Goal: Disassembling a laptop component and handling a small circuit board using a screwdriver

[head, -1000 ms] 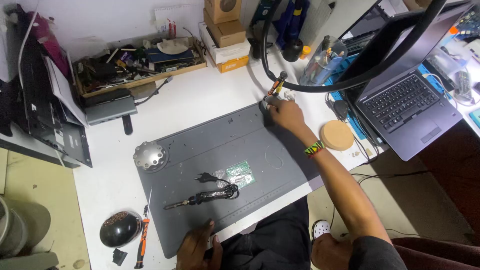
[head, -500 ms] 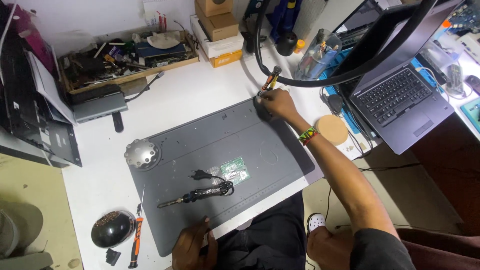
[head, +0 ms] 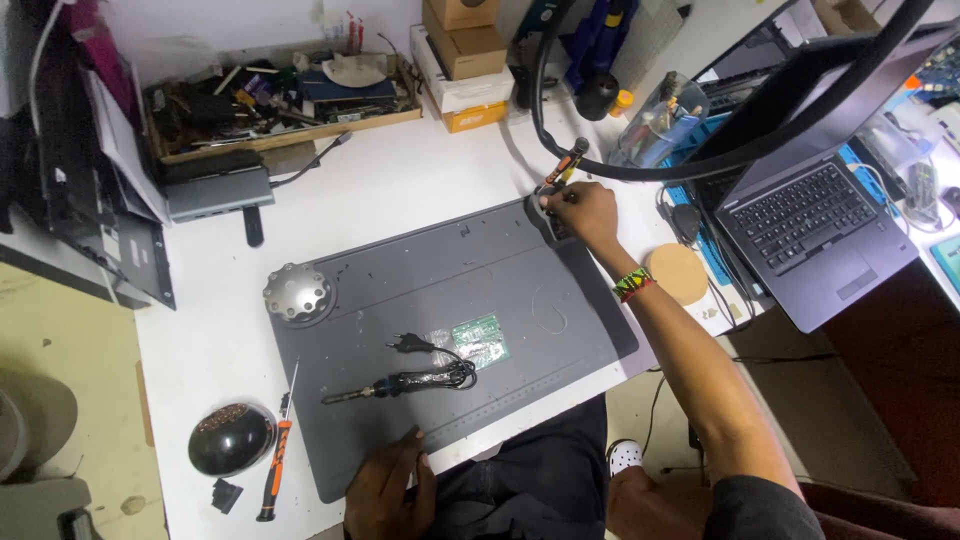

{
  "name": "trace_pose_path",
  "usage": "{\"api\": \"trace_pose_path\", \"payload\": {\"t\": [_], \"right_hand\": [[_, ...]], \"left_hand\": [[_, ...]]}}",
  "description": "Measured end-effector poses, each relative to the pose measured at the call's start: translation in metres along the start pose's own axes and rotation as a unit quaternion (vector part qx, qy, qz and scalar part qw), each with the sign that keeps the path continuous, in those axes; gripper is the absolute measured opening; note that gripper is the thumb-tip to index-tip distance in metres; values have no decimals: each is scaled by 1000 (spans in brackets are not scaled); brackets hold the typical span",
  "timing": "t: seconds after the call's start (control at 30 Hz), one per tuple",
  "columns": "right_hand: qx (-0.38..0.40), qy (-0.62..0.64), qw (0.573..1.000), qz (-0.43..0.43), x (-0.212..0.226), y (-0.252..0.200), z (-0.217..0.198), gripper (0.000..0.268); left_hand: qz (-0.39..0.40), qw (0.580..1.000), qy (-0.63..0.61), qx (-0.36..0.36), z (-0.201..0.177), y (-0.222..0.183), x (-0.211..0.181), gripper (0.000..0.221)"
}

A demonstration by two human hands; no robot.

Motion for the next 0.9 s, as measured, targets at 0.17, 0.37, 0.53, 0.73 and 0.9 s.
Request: {"api": "trace_pose_path", "payload": {"t": [0.17,0.37,0.53,0.73,0.9], "right_hand": [[-30,-6,999,-44,-2,-2,-2,18],[-17,-67,988,-136,26,-23,-11,21],[13,-112,987,-112,28,-23,-8,22],[-99,-24,983,-152,20,-24,-17,10],[-136,408,903,-19,19,-54,-40,10]], "left_hand": [[-2,1000,-1,-1,-1,1,-1,21],[0,1000,16,2,2,-4,3,22],[14,999,34,7,9,-14,13,26],[-3,1000,23,0,21,-31,36,27],[-65,997,37,14,11,-22,17,22]]}}
Point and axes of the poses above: each hand's wrist, its own y-axis towards the middle knuckle, its own z-axis out of the palm, x = y × z, the point moved 3 cm from there along y, towards the middle knuckle, and after that the axes turned 9 degrees about -z, right-handed, at the moved point
